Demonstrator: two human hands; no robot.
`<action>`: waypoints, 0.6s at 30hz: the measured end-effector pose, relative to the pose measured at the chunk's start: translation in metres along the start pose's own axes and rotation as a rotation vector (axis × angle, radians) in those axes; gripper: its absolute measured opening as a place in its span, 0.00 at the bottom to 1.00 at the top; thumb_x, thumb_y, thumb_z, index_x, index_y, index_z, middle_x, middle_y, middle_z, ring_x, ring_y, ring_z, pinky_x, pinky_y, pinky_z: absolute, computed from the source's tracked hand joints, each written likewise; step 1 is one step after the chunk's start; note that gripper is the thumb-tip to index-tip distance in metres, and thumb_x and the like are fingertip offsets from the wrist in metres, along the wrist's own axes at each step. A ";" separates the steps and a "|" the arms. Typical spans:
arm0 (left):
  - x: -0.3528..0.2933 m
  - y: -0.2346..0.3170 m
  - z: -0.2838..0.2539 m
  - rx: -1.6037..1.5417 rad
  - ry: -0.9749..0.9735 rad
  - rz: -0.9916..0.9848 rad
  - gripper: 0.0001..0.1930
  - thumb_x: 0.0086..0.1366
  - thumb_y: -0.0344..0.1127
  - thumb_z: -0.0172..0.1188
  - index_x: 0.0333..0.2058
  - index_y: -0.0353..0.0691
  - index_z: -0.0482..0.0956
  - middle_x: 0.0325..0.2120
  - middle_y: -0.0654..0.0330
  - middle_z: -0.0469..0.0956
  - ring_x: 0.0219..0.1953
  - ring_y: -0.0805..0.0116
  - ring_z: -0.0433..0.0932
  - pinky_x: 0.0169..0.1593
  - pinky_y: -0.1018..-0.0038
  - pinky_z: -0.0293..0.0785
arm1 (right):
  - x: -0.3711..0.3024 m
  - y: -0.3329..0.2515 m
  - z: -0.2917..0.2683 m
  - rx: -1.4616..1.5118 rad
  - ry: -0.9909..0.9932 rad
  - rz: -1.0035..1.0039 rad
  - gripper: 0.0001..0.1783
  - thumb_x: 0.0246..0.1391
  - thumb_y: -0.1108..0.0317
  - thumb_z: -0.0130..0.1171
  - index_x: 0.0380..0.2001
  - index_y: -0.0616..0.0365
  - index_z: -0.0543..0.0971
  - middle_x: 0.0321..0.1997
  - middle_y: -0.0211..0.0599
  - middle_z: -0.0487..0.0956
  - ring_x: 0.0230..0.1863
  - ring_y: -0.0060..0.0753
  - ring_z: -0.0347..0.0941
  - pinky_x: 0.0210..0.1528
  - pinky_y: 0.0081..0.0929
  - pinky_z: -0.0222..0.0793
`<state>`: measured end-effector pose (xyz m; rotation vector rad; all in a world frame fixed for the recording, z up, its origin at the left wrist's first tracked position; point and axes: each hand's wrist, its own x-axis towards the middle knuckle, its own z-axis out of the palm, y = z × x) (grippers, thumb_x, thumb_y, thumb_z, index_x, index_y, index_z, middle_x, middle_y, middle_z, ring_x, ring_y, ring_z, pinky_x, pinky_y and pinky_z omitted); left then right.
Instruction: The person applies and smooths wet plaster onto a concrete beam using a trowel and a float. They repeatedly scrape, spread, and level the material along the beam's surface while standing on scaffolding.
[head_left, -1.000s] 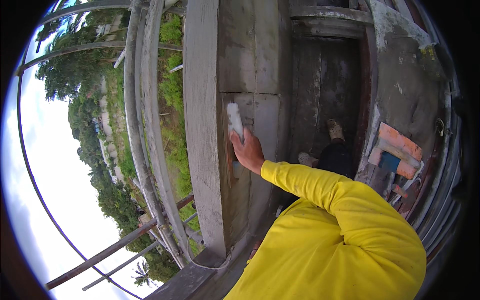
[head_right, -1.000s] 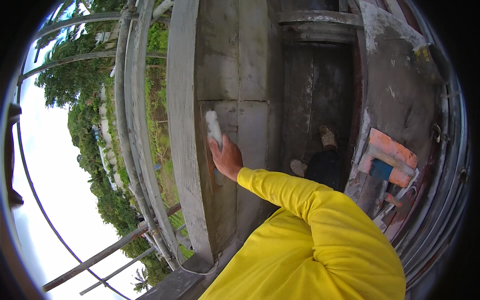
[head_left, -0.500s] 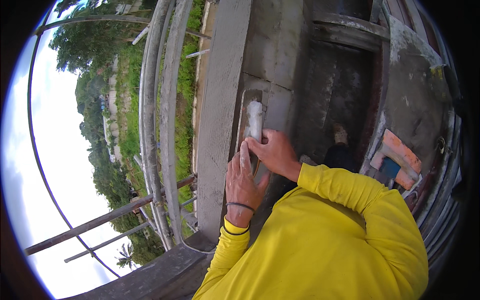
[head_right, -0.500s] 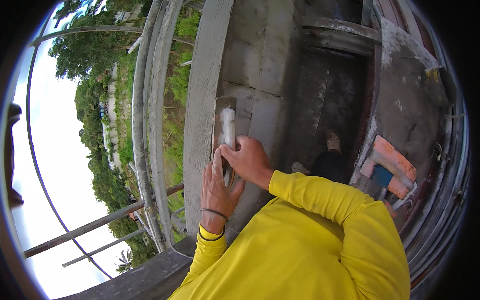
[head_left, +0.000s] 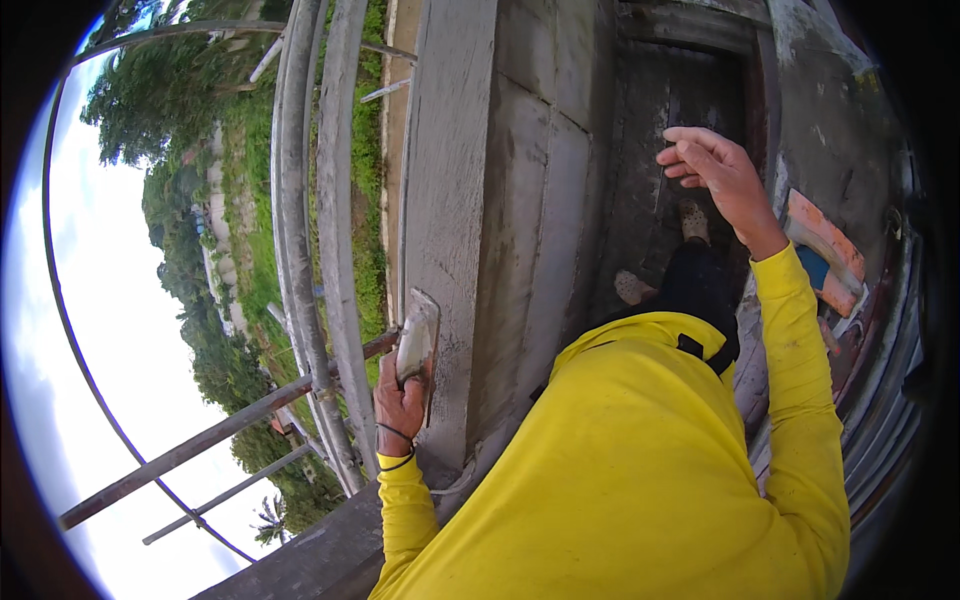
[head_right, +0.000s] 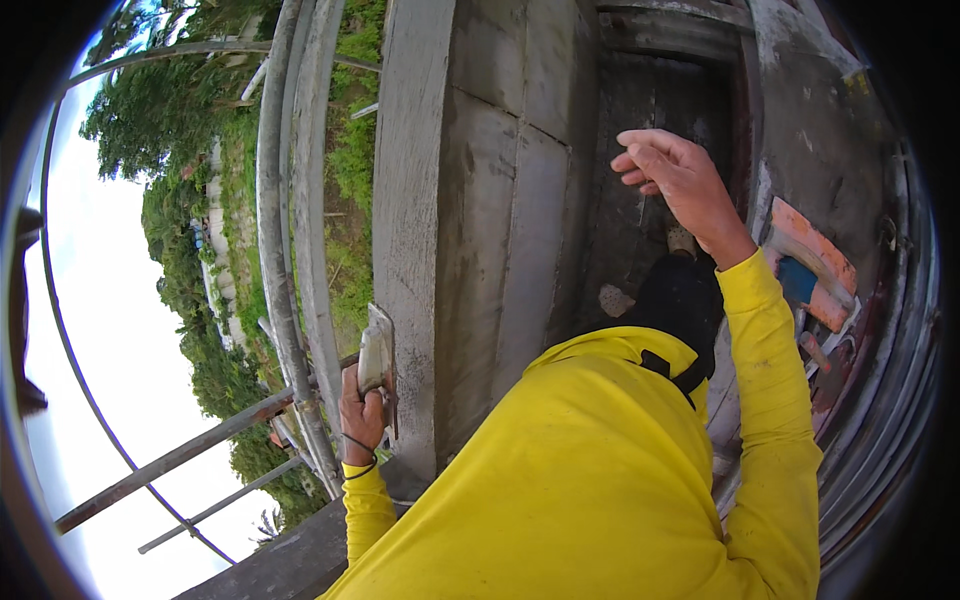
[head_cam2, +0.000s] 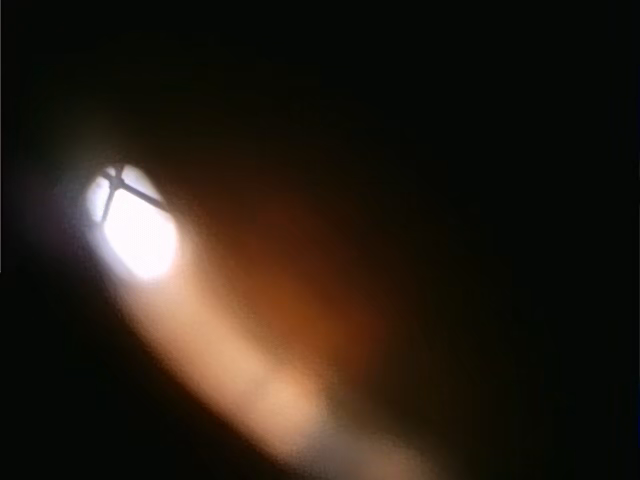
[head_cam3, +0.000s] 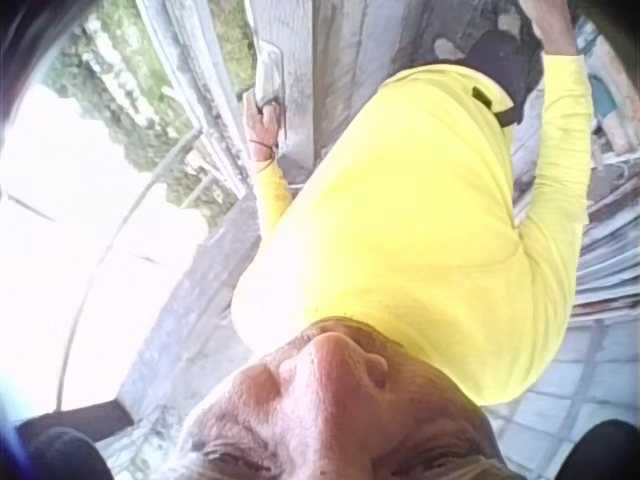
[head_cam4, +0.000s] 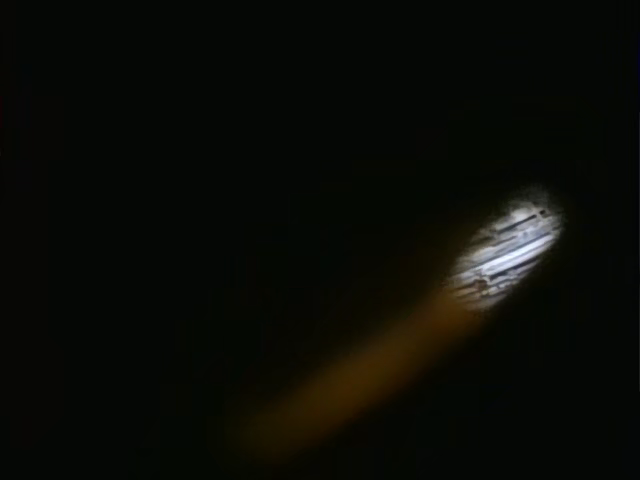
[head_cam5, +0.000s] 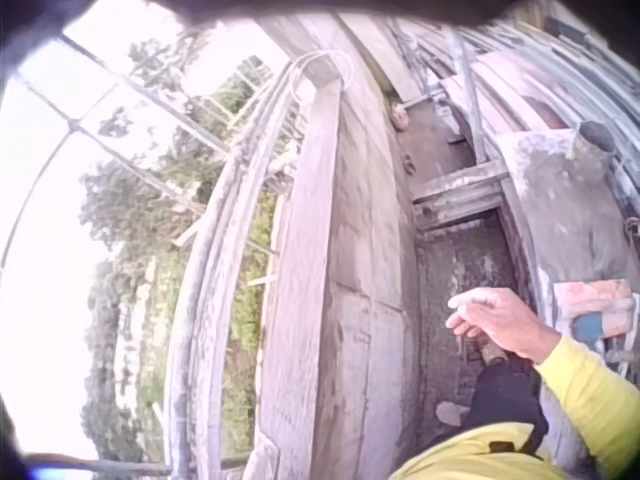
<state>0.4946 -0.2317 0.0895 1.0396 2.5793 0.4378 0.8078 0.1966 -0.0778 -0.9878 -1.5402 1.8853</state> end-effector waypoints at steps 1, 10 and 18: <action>-0.006 -0.012 0.007 0.053 -0.056 -0.007 0.19 0.65 0.31 0.55 0.54 0.35 0.77 0.40 0.41 0.82 0.42 0.35 0.83 0.45 0.54 0.79 | -0.009 0.030 -0.018 -0.024 0.119 0.091 0.25 0.76 0.49 0.57 0.62 0.56 0.82 0.51 0.38 0.88 0.48 0.27 0.84 0.52 0.26 0.78; 0.035 -0.028 0.043 0.297 -0.113 0.234 0.18 0.74 0.46 0.66 0.49 0.37 0.79 0.39 0.45 0.83 0.40 0.37 0.83 0.42 0.52 0.78 | -0.174 0.238 -0.107 0.096 0.491 0.709 0.18 0.74 0.56 0.56 0.59 0.52 0.80 0.44 0.28 0.86 0.38 0.20 0.81 0.42 0.25 0.74; 0.243 0.071 0.069 0.370 0.077 0.347 0.23 0.76 0.54 0.61 0.51 0.36 0.80 0.42 0.37 0.85 0.43 0.31 0.84 0.44 0.46 0.79 | -0.206 0.253 -0.113 0.139 0.593 0.701 0.16 0.76 0.55 0.54 0.56 0.51 0.81 0.41 0.27 0.85 0.35 0.20 0.81 0.38 0.23 0.73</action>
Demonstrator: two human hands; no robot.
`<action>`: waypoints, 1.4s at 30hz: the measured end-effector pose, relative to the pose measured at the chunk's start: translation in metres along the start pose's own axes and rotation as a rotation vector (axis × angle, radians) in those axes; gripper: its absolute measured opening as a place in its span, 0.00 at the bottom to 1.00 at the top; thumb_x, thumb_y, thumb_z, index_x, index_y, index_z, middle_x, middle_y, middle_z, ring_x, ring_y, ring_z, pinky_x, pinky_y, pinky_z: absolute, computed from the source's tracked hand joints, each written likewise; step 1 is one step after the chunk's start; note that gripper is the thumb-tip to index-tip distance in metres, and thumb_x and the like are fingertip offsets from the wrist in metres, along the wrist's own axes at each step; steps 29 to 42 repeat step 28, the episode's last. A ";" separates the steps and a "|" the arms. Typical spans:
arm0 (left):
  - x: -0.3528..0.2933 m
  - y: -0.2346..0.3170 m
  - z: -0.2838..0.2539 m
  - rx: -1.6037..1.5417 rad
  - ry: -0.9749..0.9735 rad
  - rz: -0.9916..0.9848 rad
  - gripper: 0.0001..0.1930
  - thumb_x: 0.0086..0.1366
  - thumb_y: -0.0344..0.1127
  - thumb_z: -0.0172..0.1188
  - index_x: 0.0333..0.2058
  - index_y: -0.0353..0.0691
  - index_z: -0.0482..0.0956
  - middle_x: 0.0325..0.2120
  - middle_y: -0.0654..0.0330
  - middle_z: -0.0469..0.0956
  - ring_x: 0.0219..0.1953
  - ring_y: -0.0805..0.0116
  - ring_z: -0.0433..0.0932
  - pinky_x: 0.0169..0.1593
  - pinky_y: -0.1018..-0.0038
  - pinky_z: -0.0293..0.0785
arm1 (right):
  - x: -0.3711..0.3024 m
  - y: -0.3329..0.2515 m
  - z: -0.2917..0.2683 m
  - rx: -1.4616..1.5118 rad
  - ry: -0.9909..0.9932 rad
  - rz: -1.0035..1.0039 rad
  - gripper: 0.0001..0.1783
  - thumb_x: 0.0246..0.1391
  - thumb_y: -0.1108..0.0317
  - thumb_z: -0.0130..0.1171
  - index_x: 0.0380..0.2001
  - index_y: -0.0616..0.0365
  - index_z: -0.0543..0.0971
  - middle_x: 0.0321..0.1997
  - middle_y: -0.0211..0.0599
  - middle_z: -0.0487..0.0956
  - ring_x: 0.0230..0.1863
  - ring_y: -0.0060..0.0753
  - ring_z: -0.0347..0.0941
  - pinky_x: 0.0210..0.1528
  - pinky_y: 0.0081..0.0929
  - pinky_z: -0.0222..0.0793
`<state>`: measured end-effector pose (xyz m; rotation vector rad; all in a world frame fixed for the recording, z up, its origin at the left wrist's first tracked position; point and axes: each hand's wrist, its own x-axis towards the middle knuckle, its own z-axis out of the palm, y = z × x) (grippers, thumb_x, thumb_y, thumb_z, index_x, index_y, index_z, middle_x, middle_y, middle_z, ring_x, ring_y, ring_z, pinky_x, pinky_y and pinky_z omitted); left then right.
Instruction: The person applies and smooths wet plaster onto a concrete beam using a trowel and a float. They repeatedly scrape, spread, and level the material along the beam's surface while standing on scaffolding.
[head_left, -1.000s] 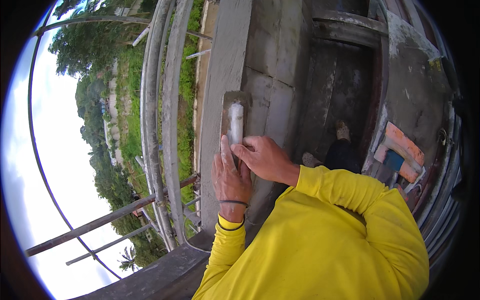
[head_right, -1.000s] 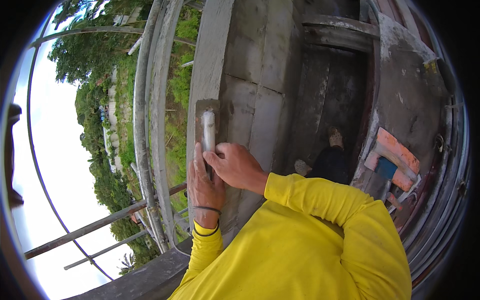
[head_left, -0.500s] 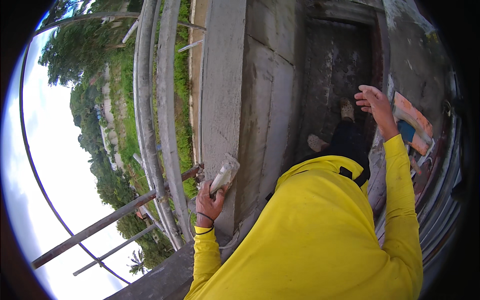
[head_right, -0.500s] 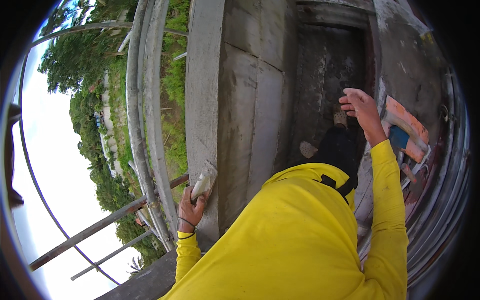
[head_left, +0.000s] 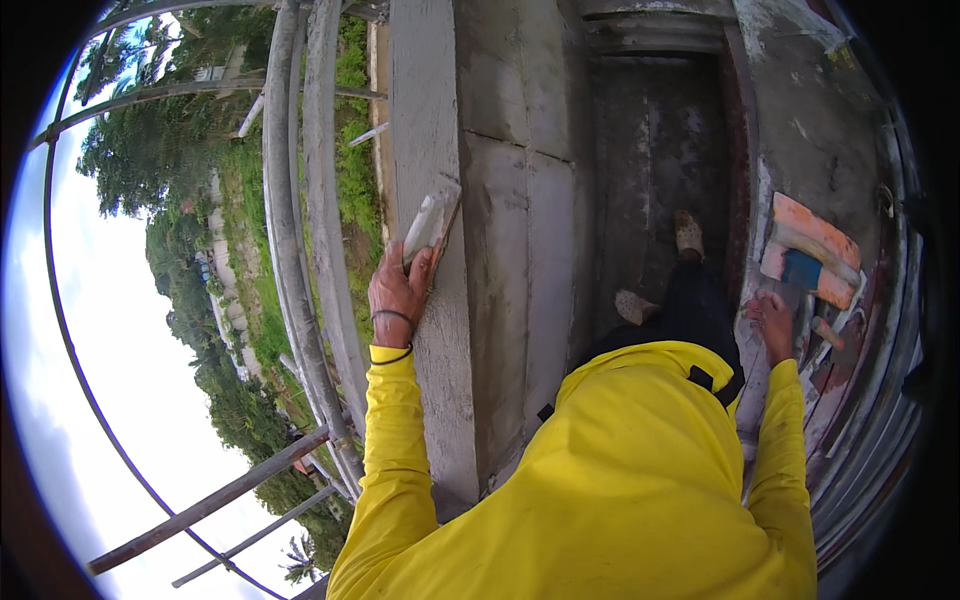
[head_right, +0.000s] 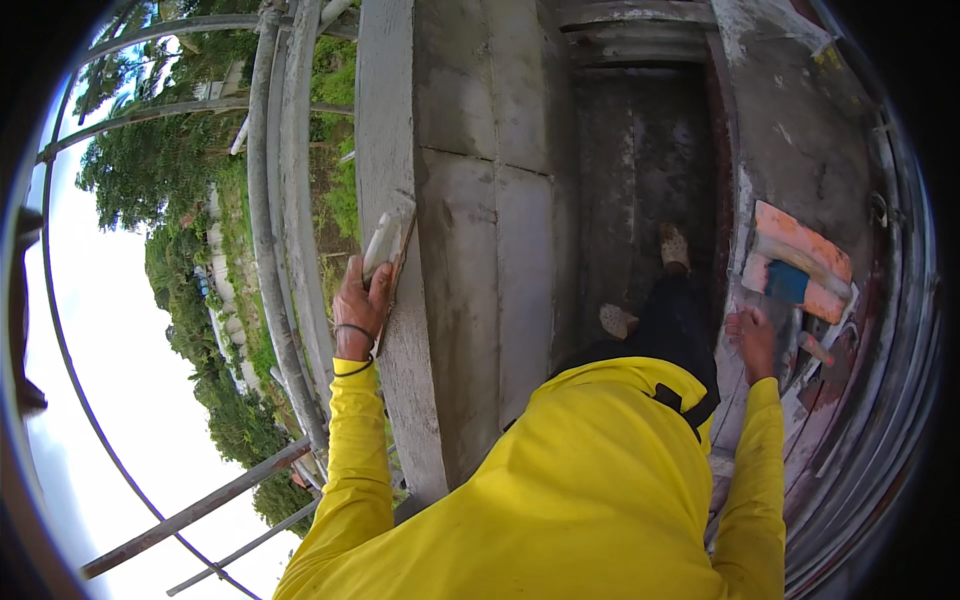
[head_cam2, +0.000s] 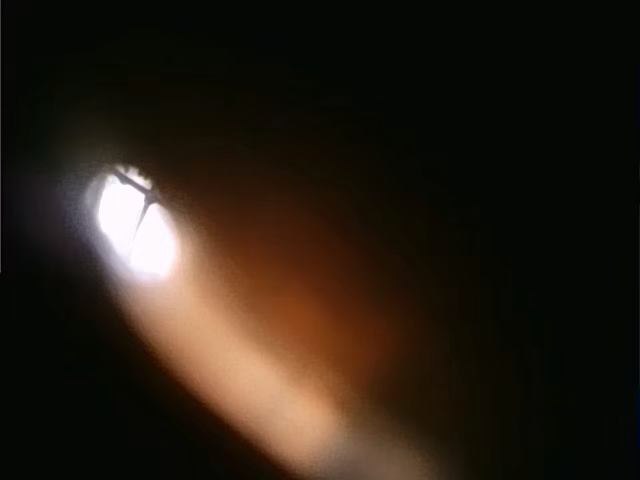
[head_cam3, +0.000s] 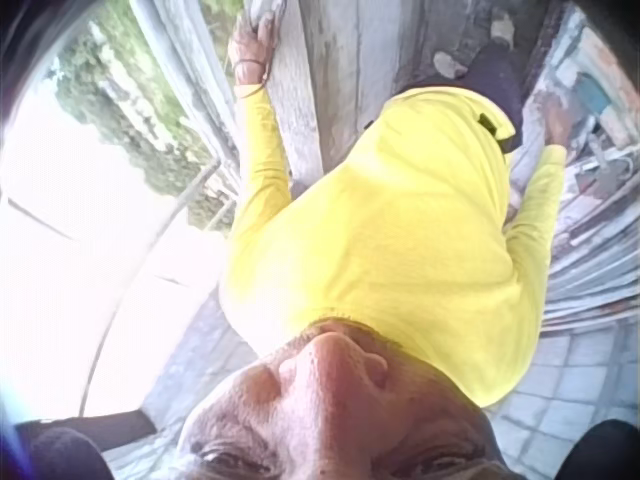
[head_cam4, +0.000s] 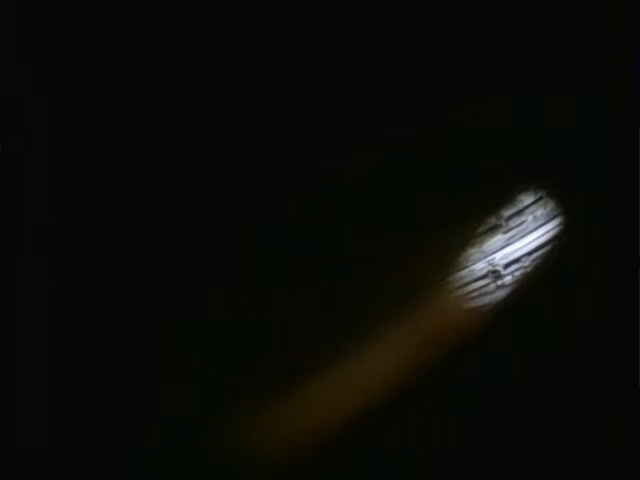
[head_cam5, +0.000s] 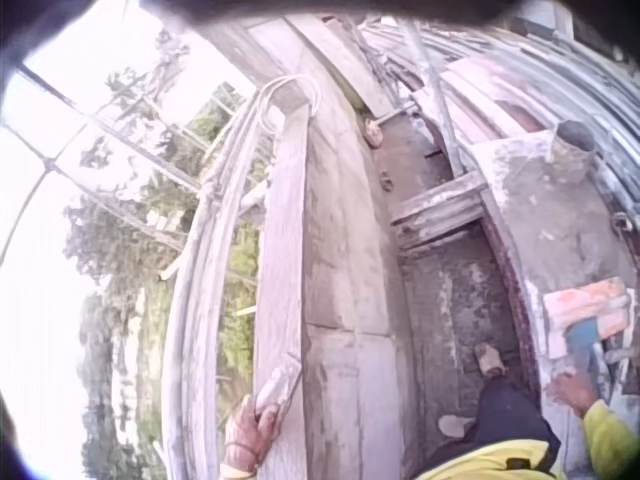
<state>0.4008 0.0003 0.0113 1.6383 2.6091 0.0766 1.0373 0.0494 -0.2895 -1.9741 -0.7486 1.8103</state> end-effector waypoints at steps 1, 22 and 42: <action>0.037 0.002 0.000 0.022 0.018 -0.021 0.24 0.77 0.56 0.59 0.50 0.36 0.79 0.42 0.35 0.85 0.44 0.30 0.83 0.46 0.46 0.79 | 0.005 -0.001 -0.004 -0.028 -0.005 -0.025 0.16 0.76 0.55 0.55 0.56 0.52 0.81 0.41 0.27 0.85 0.34 0.20 0.80 0.38 0.23 0.73; 0.248 0.068 0.012 0.060 0.082 -0.042 0.34 0.76 0.62 0.54 0.62 0.35 0.76 0.43 0.29 0.84 0.48 0.26 0.82 0.51 0.42 0.79 | 0.032 -0.043 -0.035 0.042 -0.098 -0.006 0.12 0.77 0.57 0.54 0.46 0.53 0.81 0.38 0.28 0.86 0.34 0.20 0.82 0.36 0.20 0.74; 0.360 0.040 0.009 0.050 -0.001 -0.071 0.43 0.74 0.67 0.56 0.70 0.34 0.71 0.61 0.30 0.77 0.65 0.29 0.74 0.69 0.50 0.72 | 0.070 -0.119 -0.042 -0.065 -0.116 -0.040 0.14 0.77 0.57 0.53 0.46 0.55 0.81 0.40 0.29 0.86 0.36 0.20 0.83 0.39 0.21 0.75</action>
